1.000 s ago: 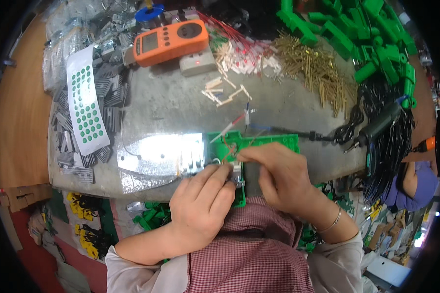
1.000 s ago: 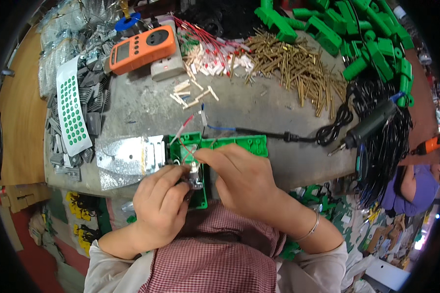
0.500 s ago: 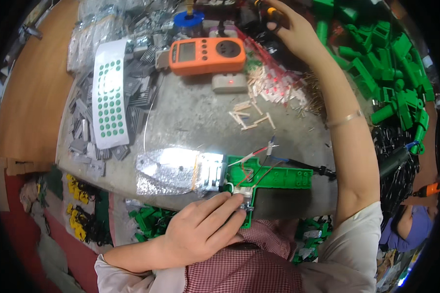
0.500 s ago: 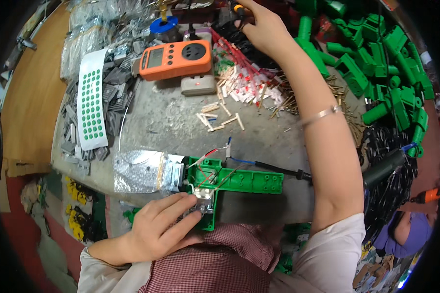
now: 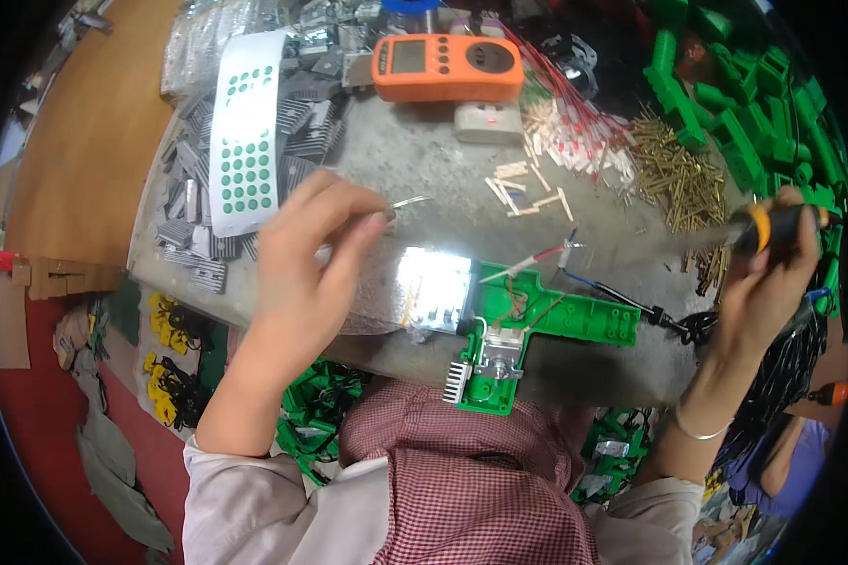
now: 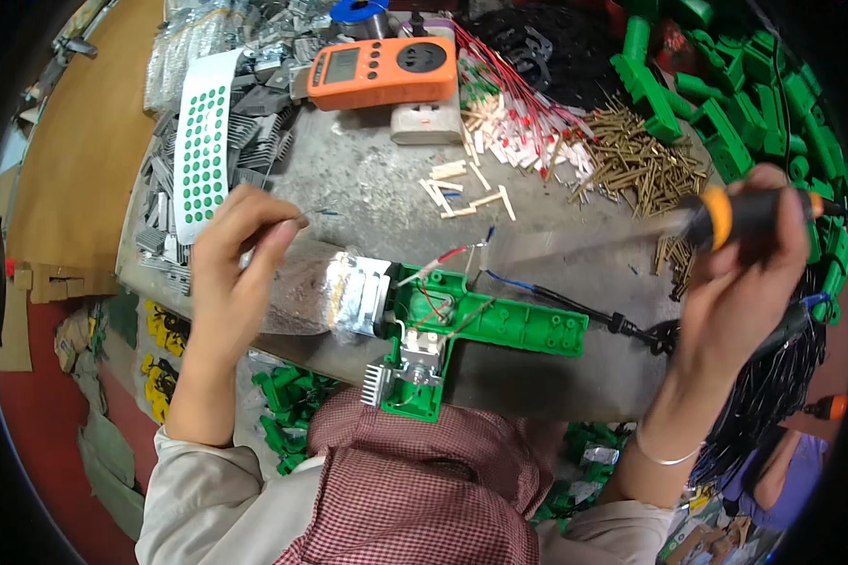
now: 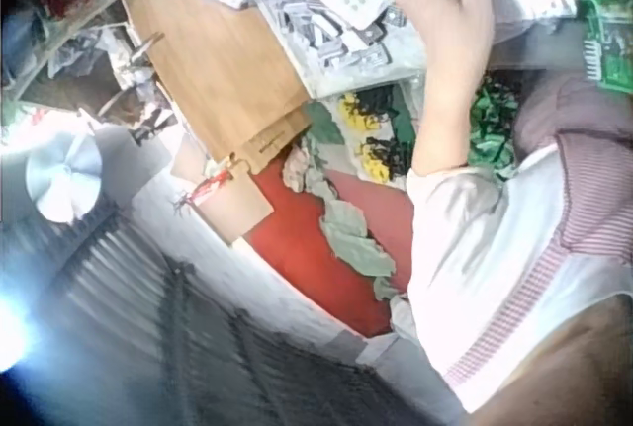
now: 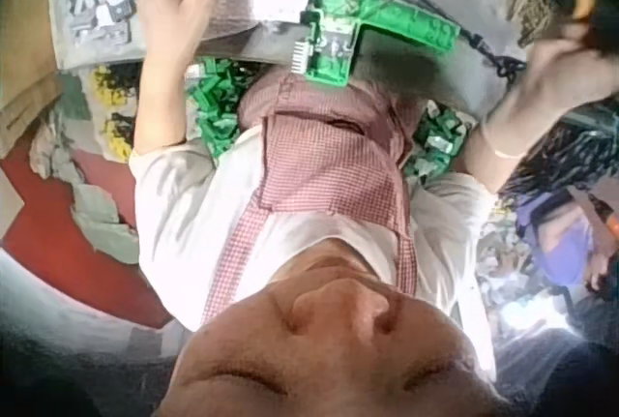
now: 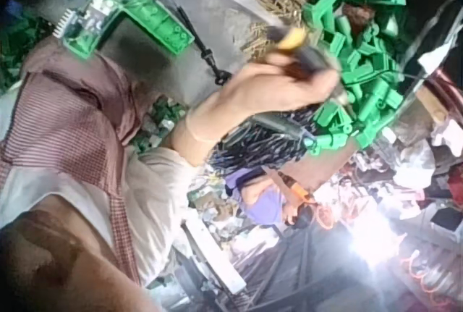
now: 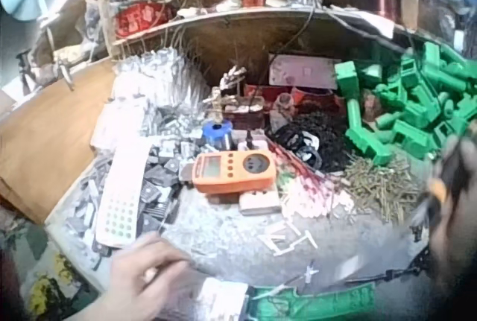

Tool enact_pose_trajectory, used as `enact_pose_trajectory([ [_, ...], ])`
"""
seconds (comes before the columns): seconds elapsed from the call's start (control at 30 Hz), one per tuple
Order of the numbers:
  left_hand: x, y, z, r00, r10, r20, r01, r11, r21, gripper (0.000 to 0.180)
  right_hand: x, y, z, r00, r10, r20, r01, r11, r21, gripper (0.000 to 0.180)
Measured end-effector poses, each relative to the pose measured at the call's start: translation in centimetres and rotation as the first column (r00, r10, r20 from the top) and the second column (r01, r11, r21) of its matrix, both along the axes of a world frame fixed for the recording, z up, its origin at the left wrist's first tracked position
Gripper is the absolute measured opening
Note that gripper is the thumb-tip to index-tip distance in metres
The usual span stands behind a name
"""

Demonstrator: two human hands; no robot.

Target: Assembling a green handheld electronic device by wiring and soldering components inside the plastic housing.

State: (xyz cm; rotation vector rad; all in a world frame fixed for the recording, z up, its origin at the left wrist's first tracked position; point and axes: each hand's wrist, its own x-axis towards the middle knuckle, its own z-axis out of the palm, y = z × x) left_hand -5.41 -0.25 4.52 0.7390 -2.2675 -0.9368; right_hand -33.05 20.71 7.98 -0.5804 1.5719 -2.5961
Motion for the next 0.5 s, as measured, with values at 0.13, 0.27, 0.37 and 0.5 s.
enact_pose_trajectory([
  [0.13,0.4,2.0,1.1,0.945,-0.326,0.028,0.327,0.937,-0.126,0.015,3.3,0.7,-3.9,0.986,0.142,0.083,-0.156,0.967,0.203,0.030],
  [0.27,0.1,2.2,0.8,0.935,-0.345,0.086,0.355,0.894,-0.275,0.020,3.7,0.3,-4.9,0.972,0.222,0.076,-0.232,0.952,0.199,0.026],
  [0.37,-0.2,2.6,0.5,0.939,-0.336,0.075,0.342,0.883,-0.320,0.020,3.8,0.3,-4.9,0.975,0.209,0.079,-0.222,0.943,0.247,0.032],
  [0.5,-0.5,3.1,0.3,0.928,-0.356,0.108,0.372,0.873,-0.316,0.020,4.6,-0.3,-4.6,0.980,0.190,0.055,-0.198,0.932,0.304,0.032],
])
